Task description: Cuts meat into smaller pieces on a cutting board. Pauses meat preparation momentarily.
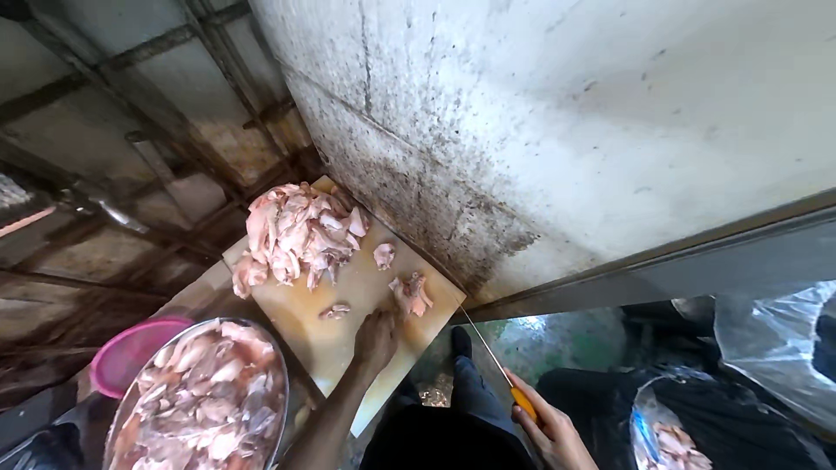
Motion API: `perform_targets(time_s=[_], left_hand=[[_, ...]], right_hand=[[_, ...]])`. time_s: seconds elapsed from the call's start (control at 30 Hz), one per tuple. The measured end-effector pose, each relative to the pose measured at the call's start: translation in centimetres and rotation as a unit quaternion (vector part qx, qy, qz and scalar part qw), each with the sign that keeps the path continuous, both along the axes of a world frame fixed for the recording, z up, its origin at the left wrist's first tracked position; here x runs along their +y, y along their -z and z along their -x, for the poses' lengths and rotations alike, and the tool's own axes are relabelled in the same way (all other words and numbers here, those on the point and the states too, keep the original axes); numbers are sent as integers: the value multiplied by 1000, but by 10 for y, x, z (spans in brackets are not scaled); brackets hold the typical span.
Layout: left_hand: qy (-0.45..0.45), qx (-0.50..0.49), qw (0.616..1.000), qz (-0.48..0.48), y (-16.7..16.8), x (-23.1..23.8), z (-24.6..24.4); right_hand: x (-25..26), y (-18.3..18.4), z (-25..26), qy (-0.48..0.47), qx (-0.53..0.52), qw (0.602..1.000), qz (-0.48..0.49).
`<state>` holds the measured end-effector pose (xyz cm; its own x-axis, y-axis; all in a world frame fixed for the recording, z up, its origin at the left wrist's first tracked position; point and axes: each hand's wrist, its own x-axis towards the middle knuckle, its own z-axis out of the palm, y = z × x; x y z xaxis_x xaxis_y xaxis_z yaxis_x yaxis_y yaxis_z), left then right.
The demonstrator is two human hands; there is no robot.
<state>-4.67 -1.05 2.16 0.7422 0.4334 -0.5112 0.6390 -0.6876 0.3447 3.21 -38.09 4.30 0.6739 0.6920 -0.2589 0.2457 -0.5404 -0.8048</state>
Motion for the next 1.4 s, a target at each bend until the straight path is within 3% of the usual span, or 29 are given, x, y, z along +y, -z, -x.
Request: perform_targets(time_s=[0.1,0.23,0.37,0.43,0.53,0.67,0.87,0.97,1.1,1.4], left_hand=[[-65,-19,997,-35,-7,7,-30],[-131,18,991,24,7,7,-63],[-185,-99,972,105,5,20,-67],[-167,-173,967,79,-9,30,-61],[-87,-231,968,-40,-17,41,-41],[-14,-120,993,-19,-5,50,3],[-137,-166,976,2,20,55,53],[-125,-164,978,-26,16,40,39],[-82,-90,992,-42,21,27,1],[-107,-80,989,64,18,57,-26]], right_hand=[[-8,2,2,5,-7,1000,7],[-8,4,10,8,-4,1000,2],[-7,1,12,0,-2,1000,-3],[-9,2,15,12,-1,1000,-4],[-10,9,16,8,-2,1000,-3],[-2,10,12,-34,15,999,15],[13,12,13,-73,27,996,36],[21,10,11,-88,24,995,36],[26,0,7,-84,15,996,40],[3,7,3,-40,-2,999,37]])
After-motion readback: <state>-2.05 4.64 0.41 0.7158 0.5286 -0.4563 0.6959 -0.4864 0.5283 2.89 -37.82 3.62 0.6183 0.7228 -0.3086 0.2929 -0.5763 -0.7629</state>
